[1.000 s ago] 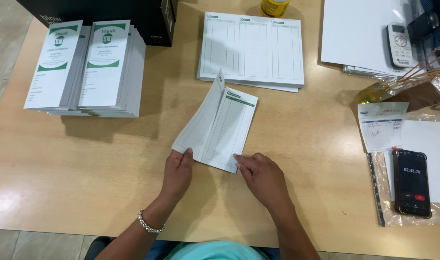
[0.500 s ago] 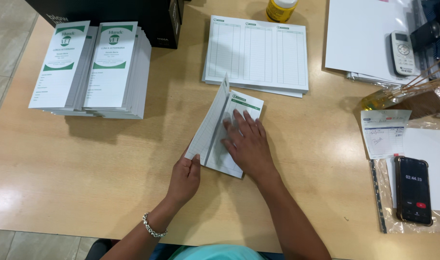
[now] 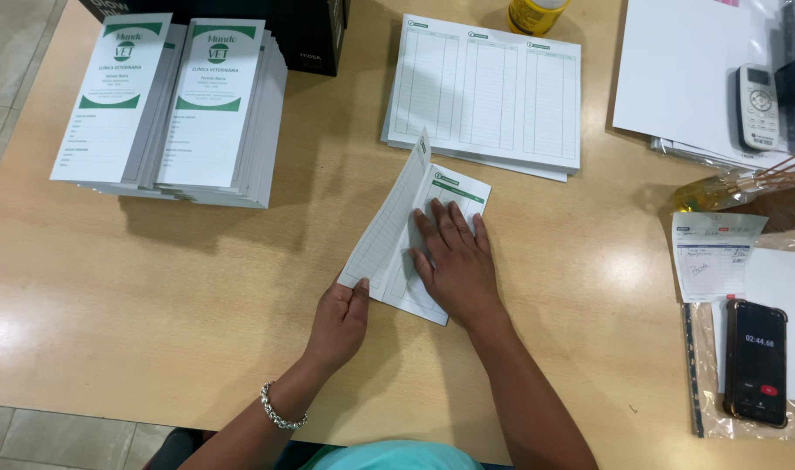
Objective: The person folds printed sheets of paper in half multiple times on a wooden table, then stacks the folded sheets. The person repeats this process several times throughout the clip.
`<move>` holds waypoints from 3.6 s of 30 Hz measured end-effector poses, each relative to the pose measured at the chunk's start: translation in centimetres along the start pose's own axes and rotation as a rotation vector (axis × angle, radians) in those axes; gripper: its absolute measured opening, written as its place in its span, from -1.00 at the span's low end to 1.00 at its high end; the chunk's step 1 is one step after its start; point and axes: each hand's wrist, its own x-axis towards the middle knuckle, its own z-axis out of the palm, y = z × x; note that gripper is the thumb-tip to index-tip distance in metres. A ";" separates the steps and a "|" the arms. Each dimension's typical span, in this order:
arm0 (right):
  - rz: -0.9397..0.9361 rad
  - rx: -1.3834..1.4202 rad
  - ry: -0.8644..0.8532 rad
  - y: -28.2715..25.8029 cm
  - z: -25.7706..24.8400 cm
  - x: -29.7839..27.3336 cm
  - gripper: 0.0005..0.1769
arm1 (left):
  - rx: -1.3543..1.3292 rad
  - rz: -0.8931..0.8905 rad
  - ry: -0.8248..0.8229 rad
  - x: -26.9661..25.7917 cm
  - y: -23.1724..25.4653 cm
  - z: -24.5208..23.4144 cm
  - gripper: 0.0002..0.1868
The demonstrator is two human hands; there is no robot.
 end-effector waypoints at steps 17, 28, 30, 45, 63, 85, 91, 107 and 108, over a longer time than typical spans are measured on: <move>0.273 0.591 0.407 4.2 -3.0 -3.0 -0.62 | 0.453 0.587 -0.070 -1.2 1.8 1.2 -0.49; 0.405 1.315 0.221 8.9 -3.3 -4.6 -0.13 | 0.103 0.447 -0.239 8.3 3.1 -4.1 -0.80; 0.589 1.198 0.229 7.9 -3.0 -5.2 -0.52 | 0.041 0.030 -0.147 7.1 7.5 -3.3 -0.37; 0.638 1.568 -0.008 4.1 -2.6 -9.8 -0.21 | 1.279 0.329 -0.540 5.4 6.9 3.1 0.01; 0.517 1.117 -0.178 0.4 -6.4 -0.9 -0.14 | 1.336 0.442 -0.506 6.0 5.7 2.6 0.42; 0.063 0.214 -0.071 -2.3 -1.1 -4.4 -0.04 | 1.003 0.783 -0.440 6.7 7.0 1.1 -0.38; 0.113 0.191 -0.059 -2.3 -0.2 -4.0 -0.03 | 0.422 0.339 0.146 3.7 4.2 -0.2 -0.48; 0.305 0.739 0.478 1.7 -4.0 -4.9 -0.11 | 0.448 -0.116 -0.263 6.0 10.5 2.8 -0.81; 0.345 0.874 0.590 2.2 -4.7 -4.7 -0.03 | 0.578 -0.137 -0.351 5.2 13.2 2.9 -0.76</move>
